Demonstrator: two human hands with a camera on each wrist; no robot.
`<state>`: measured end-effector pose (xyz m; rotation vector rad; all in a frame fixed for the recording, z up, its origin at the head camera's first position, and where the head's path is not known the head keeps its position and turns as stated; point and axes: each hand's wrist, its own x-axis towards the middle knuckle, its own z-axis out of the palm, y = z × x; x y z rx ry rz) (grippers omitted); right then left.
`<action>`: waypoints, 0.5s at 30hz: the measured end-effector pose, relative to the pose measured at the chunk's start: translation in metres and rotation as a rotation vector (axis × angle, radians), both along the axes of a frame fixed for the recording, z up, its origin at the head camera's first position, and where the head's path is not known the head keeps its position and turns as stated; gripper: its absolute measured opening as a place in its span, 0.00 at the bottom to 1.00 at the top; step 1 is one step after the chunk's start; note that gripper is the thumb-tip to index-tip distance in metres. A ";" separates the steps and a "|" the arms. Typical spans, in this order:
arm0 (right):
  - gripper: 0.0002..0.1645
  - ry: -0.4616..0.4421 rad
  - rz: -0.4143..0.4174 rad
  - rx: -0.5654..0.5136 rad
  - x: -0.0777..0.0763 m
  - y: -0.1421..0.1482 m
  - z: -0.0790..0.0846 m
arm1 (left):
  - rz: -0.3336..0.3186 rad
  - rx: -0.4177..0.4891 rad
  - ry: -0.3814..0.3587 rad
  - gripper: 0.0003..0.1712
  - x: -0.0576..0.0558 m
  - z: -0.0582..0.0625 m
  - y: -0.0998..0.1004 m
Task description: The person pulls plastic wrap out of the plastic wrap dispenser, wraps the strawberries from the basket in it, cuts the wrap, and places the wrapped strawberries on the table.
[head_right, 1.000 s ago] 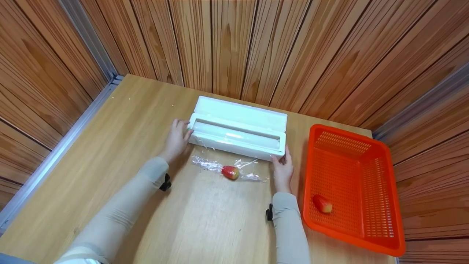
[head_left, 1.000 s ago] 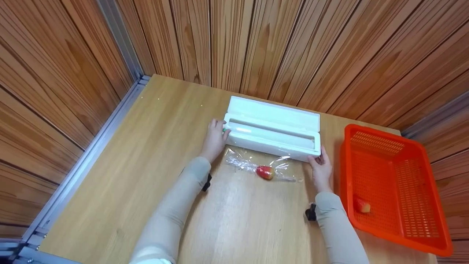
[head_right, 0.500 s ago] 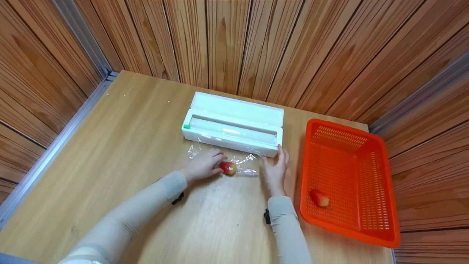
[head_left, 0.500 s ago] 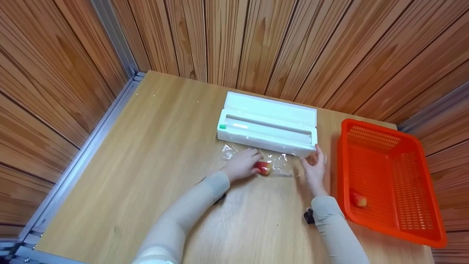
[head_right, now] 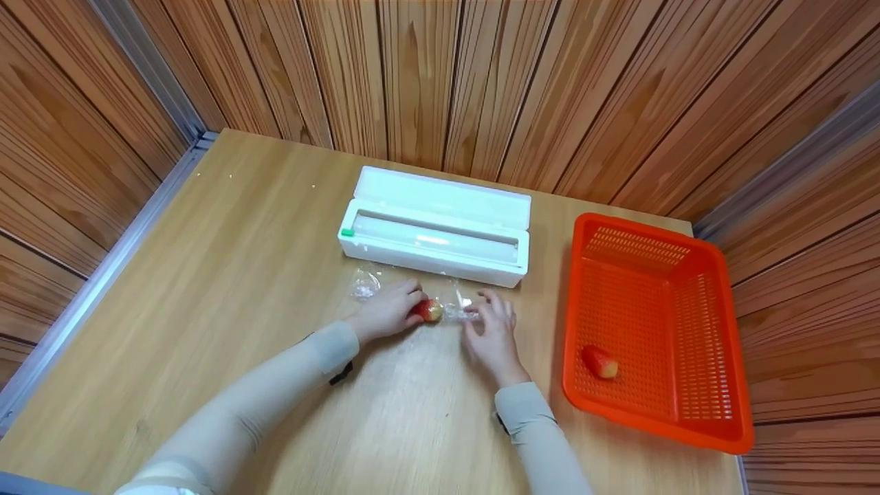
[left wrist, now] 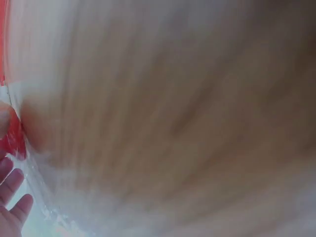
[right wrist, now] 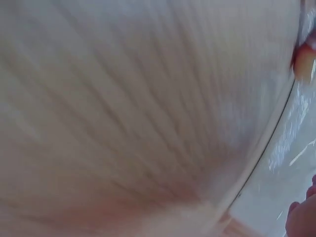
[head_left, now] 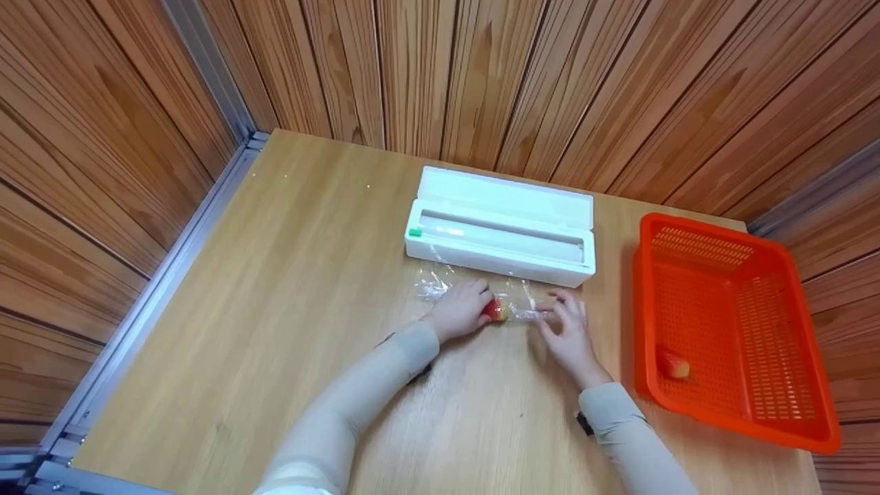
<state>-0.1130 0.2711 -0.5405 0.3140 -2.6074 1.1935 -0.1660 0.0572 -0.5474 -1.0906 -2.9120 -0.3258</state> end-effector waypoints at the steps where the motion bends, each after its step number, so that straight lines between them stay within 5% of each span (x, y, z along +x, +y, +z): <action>1: 0.07 -0.001 0.035 0.027 0.003 -0.002 0.001 | -0.007 -0.005 -0.008 0.17 0.001 0.001 0.000; 15: 0.08 -0.043 0.357 0.203 0.032 -0.012 0.001 | -0.071 -0.015 -0.077 0.17 0.010 0.001 -0.006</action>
